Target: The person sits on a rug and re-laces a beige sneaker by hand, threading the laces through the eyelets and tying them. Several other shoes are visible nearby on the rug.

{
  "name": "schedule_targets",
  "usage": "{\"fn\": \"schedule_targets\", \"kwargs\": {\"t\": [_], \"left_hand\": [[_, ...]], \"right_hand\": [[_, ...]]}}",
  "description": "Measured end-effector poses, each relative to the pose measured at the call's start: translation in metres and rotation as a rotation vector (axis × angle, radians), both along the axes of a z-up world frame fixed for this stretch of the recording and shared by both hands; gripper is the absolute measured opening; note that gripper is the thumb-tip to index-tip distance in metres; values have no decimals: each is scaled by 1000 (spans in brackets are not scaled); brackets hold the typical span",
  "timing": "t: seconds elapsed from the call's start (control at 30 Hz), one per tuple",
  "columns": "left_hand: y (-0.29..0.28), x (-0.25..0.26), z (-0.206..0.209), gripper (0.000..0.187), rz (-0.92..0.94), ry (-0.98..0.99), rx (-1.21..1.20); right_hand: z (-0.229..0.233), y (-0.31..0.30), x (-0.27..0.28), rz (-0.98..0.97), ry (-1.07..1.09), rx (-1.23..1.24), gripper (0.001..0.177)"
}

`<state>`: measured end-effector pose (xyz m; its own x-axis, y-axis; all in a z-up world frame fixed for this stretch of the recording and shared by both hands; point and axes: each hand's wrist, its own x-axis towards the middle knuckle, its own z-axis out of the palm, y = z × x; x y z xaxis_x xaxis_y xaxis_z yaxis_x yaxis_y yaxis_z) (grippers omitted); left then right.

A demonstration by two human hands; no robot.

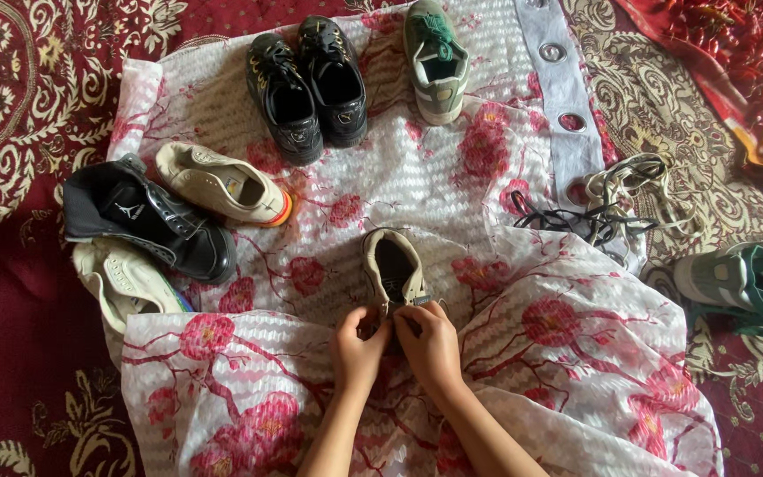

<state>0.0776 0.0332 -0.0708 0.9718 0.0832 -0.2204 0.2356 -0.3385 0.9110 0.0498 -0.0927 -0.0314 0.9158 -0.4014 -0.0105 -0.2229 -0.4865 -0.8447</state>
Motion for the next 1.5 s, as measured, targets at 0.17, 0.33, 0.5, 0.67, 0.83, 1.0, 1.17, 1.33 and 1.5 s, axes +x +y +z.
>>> {"fn": "schedule_targets", "kwargs": {"t": [0.17,0.33,0.5,0.67,0.83,1.0,1.17,1.33,1.5], "left_hand": [[4,-2,-20,40,-27,-92,-16],[12,-2,-31,37,-28,-29,-75],[13,-7,-30,27,-41,-31,-67],[10,-1,-25,25,-34,-68,-110],[14,-5,-21,23,-54,2,-226],[11,3,-17,18,1,-29,-246],[12,-1,-11,19,3,-217,-140],[25,7,41,21,240,-80,-238],[35,-6,122,23,124,-59,-507]], "right_hand": [[-17,-4,0,19,8,215,17],[-15,7,-1,-63,41,169,19],[-11,18,-3,-111,46,93,17],[-13,15,-1,-109,70,194,18],[-17,17,-2,-5,29,55,16],[-8,19,2,24,52,-6,16],[-2,13,-10,92,-140,-213,23],[15,-15,-9,-3,-177,-139,26],[42,-28,-23,107,-90,204,30]]}}
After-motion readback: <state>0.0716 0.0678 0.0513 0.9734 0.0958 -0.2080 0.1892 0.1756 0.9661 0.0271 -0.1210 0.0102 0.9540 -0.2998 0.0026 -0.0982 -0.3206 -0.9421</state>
